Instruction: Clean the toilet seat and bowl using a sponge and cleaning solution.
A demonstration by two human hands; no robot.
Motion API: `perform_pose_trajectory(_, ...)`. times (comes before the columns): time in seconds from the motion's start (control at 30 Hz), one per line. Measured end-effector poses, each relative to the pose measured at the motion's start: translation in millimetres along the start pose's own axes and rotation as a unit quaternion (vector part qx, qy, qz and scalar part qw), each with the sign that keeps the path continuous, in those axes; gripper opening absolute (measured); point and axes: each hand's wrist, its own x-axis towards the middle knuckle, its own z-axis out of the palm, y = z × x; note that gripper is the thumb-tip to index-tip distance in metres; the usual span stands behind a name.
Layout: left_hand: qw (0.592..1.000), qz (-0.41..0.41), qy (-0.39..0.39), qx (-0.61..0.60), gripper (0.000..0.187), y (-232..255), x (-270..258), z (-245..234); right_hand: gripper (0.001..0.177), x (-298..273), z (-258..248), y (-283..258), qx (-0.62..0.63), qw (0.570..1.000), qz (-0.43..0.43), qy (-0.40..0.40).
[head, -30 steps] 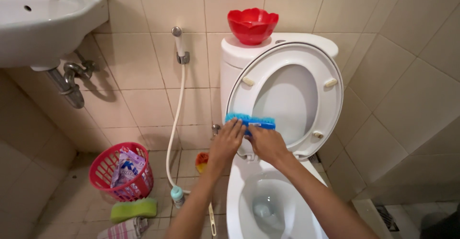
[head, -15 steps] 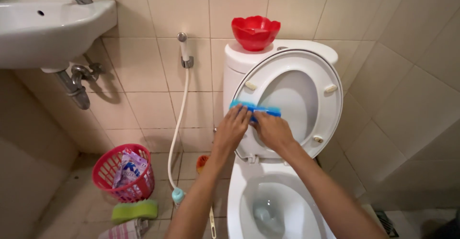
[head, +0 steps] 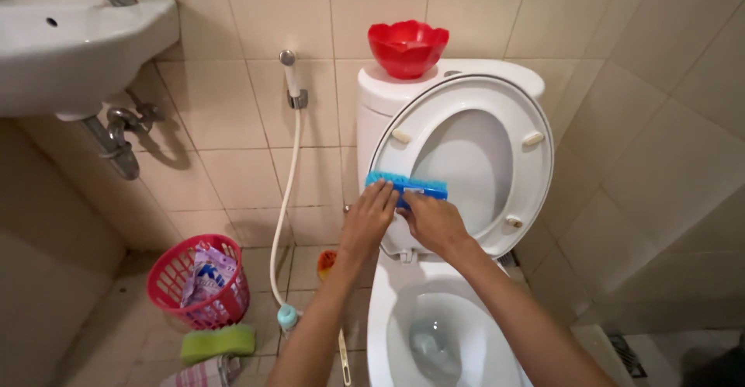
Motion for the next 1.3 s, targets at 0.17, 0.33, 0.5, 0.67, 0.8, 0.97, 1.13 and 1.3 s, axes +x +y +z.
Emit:
perform_pose_trajectory(0.17, 1.000, -0.009, -0.010, 0.003, 0.044, 10.5, -35.9, 16.5, 0.019, -19.0, 17.2, 1.0, -0.004, 0.999, 0.006, -0.036)
perform_pose_trajectory(0.33, 0.999, -0.022, -0.019, -0.018, 0.043, 23.2, -55.3, 24.7, 0.017, -33.3, 37.8, 11.0, 0.006, 0.999, -0.032, -0.010)
perform_pose_trajectory(0.5, 0.998, -0.027, -0.042, 0.042, 0.048, 24.1, -48.8, 25.2, 0.021, -28.5, 36.7, 12.5, -0.025, 0.999, -0.030, -0.023)
perform_pose_trajectory(0.67, 1.000, -0.014, 0.010, 0.022, 0.044, 8.8, -29.2, 28.3, 0.023, -10.8, 15.4, 4.0, -0.016, 1.000, -0.004, -0.021)
perform_pose_trajectory(0.8, 0.999, -0.016, 0.031, 0.009, 0.042, 0.4, 2.7, 14.9, 0.025, 5.8, -1.2, 3.7, -0.023, 1.000, -0.003, -0.001)
perform_pose_trajectory(0.97, 0.999, -0.013, 0.031, 0.006, 0.042, -4.3, 37.9, 4.2, 0.024, 23.2, -23.5, 6.2, 0.000, 1.000, 0.007, 0.023)
perform_pose_trajectory(1.13, 0.999, 0.011, 0.032, -0.011, 0.043, -6.6, 64.7, -10.0, 0.023, 34.8, -36.8, 12.3, -0.005, 0.999, 0.007, 0.039)
perform_pose_trajectory(1.3, 0.999, -0.006, 0.020, -0.030, 0.040, -5.9, 73.5, -11.1, 0.025, 35.8, -45.8, 9.8, 0.002, 0.999, 0.027, 0.026)
